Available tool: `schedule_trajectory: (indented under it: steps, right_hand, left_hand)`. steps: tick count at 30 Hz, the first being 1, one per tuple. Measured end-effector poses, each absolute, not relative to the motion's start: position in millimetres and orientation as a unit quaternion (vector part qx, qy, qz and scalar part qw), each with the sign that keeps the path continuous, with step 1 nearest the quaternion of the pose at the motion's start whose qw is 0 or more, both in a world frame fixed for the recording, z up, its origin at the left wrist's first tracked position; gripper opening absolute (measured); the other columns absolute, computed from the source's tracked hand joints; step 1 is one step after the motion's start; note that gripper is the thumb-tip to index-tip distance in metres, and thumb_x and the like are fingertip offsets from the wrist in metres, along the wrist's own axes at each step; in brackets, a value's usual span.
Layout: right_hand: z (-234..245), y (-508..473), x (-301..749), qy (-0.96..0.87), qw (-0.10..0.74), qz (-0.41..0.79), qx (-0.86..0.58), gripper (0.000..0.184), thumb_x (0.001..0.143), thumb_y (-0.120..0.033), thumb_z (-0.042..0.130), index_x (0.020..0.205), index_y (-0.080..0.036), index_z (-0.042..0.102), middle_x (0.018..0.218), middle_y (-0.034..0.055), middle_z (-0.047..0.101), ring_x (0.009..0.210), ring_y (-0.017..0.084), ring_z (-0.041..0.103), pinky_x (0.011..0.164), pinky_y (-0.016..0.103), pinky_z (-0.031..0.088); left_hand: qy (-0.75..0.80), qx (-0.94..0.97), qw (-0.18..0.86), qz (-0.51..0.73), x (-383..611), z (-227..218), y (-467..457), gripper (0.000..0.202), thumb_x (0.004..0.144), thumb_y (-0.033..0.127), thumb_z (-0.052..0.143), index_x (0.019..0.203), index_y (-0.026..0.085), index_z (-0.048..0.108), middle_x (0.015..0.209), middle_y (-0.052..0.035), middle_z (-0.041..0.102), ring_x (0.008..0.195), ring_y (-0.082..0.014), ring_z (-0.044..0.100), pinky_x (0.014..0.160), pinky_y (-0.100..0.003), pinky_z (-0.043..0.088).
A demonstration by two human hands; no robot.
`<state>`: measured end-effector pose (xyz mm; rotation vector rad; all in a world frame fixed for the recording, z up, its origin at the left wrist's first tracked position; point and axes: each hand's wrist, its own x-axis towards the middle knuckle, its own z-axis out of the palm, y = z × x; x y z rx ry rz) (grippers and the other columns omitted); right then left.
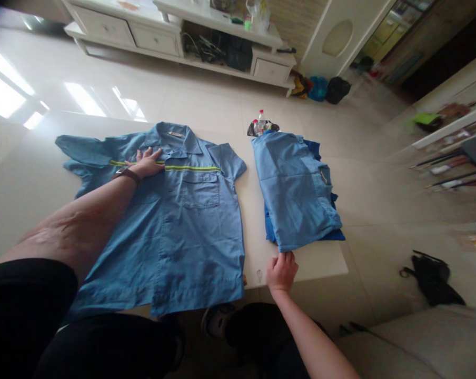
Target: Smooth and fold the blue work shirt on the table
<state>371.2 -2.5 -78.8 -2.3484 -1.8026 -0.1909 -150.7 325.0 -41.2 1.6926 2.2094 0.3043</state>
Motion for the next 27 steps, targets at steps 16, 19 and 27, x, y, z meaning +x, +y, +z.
schedule_trajectory:
  steps: [16,19,27]
  right_hand:
    - [-68.7,5.9,362.7,-0.607,0.113,-0.046,-0.786,0.037,0.092,-0.021,0.044,0.120,-0.014,0.067,0.115,0.0200,0.064,0.115,0.035,0.055,0.082,0.043,0.040]
    - [-68.0,7.1,361.9,-0.607,0.131,-0.037,-0.783,0.037,0.092,-0.021,0.044,0.120,-0.013,0.067,0.117,0.0210,0.063,0.113,0.036,0.055,0.083,0.044,0.041]
    - [-68.6,7.2,362.6,-0.616,0.152,-0.023,-0.772,0.037,0.092,-0.024,0.044,0.120,-0.014,0.066,0.114,0.0226,0.062,0.112,0.038,0.053,0.083,0.050,0.042]
  left_hand:
    - [0.791,0.565,0.163,0.171,-93.0,-12.7,98.4,0.063,0.088,0.034,0.059,0.150,0.023,0.054,0.169,-0.0101,0.037,0.160,-0.0313,0.027,0.130,-0.048,0.025]
    - [0.823,0.525,0.197,0.089,-88.9,-25.8,31.7,0.068,0.095,0.052,0.052,0.160,0.032,0.044,0.175,-0.0077,0.027,0.163,-0.0367,0.017,0.128,-0.059,0.021]
    - [0.807,0.541,0.232,-0.045,-74.7,-38.0,-1.8,0.103,0.084,0.069,0.058,0.170,0.039,0.011,0.179,-0.0035,-0.006,0.161,-0.0462,-0.015,0.123,-0.076,0.008]
